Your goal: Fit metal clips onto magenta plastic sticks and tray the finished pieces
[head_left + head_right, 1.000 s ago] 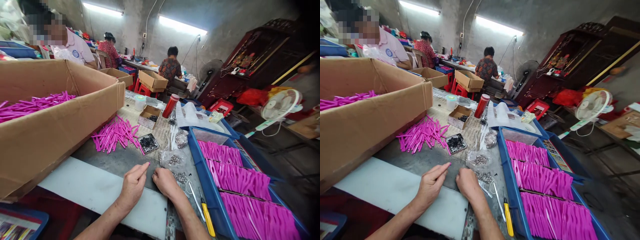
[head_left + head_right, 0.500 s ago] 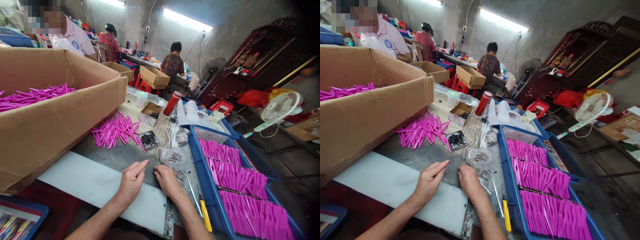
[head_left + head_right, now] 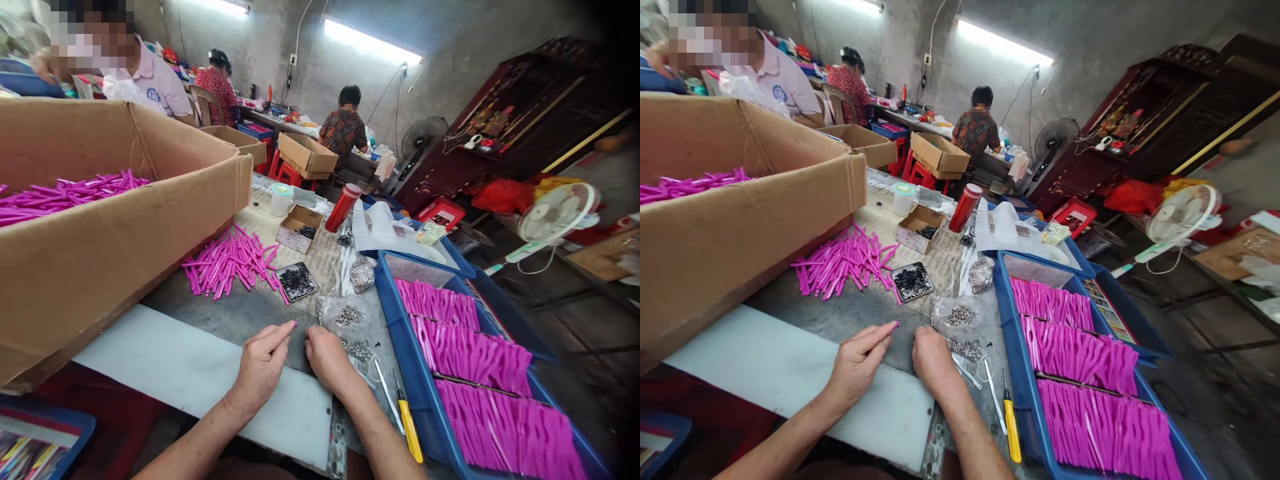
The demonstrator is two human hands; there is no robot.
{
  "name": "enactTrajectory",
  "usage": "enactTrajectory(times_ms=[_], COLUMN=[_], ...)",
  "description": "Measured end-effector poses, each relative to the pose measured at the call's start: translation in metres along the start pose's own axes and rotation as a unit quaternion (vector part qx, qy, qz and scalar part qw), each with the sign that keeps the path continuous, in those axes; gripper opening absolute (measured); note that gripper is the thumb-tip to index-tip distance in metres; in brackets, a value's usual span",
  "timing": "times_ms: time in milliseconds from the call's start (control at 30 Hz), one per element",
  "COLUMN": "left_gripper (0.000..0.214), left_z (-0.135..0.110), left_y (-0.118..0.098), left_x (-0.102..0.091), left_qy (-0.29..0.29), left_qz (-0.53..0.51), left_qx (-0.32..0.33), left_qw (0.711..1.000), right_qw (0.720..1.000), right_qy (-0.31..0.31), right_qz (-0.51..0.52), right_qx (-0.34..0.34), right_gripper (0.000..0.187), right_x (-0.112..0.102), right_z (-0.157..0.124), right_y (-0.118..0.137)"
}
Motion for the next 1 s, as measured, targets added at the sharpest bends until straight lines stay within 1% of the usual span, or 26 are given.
enactTrajectory(times_ms=[33,67,100,133,167,233,267,300,333,367,400,467,533,700,900,1000], left_gripper=[0.029,0.029,0.028,0.028,0.028,0.027,0.027,0.027,0.027,0.027,0.027,0.026,0.026,0.026,0.027,0.027], left_z=[0.000,-0.001,-0.002,-0.002,-0.003,-0.004,-0.004,-0.005,-0.006,-0.006,-0.007,-0.008,-0.009,-0.010,-0.010,-0.010], left_y=[0.001,0.002,0.002,0.002,0.001,-0.001,-0.003,-0.005,-0.008,-0.010,-0.012,-0.015,-0.016,-0.016,-0.018,-0.020], left_x=[0.000,0.000,0.001,0.002,0.003,0.005,0.006,0.007,0.008,0.010,0.011,0.013,0.015,0.017,0.017,0.017], left_qy=[0.000,0.002,0.005,0.009,0.012,0.018,0.020,0.022,0.025,0.027,0.030,0.035,0.039,0.042,0.042,0.040], left_qz=[-0.005,-0.010,-0.016,-0.022,-0.028,-0.039,-0.044,-0.048,-0.052,-0.057,-0.062,-0.070,-0.077,-0.080,-0.072,-0.073], left_qx=[-0.005,-0.011,-0.016,-0.020,-0.022,-0.023,-0.022,-0.019,-0.016,-0.012,-0.008,-0.001,0.006,0.016,0.019,0.024], left_qw=[1.000,1.000,1.000,1.000,0.999,0.999,0.999,0.998,0.998,0.998,0.998,0.997,0.996,0.996,0.996,0.996], right_qw=[0.998,0.991,0.972,0.939,0.890,0.764,0.705,0.657,0.620,0.593,0.574,0.552,0.543,0.533,0.528,0.529], right_qy=[-0.021,-0.042,-0.060,-0.075,-0.083,-0.086,-0.086,-0.086,-0.086,-0.086,-0.085,-0.083,-0.083,-0.084,-0.090,-0.093], right_qz=[0.053,0.127,0.222,0.330,0.441,0.629,0.694,0.739,0.770,0.792,0.807,0.823,0.829,0.836,0.839,0.837], right_qx=[0.009,0.022,0.040,0.060,0.081,0.111,0.118,0.121,0.120,0.118,0.114,0.106,0.101,0.095,0.097,0.099], right_gripper=[0.015,0.013,0.011,0.010,0.010,0.013,0.016,0.018,0.019,0.019,0.019,0.018,0.018,0.017,0.017,0.017], right_x=[-0.003,-0.006,-0.008,-0.007,-0.004,0.006,0.010,0.013,0.014,0.015,0.015,0.014,0.013,0.012,0.010,0.010], right_z=[-0.001,-0.003,-0.006,-0.008,-0.011,-0.018,-0.020,-0.023,-0.025,-0.027,-0.028,-0.029,-0.029,-0.029,-0.030,-0.030], right_y=[-0.002,-0.005,-0.008,-0.012,-0.016,-0.016,-0.013,-0.010,-0.006,-0.002,0.002,0.007,0.011,0.013,0.015,0.014])
Point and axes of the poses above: each hand's wrist, its own z-axis towards the middle knuckle, its own x-axis out of the palm, y = z × x, the point moved 9 cm from there along z, towards the middle knuckle, and after that the axes turned 1 degree about z, right-handed, at the moved point
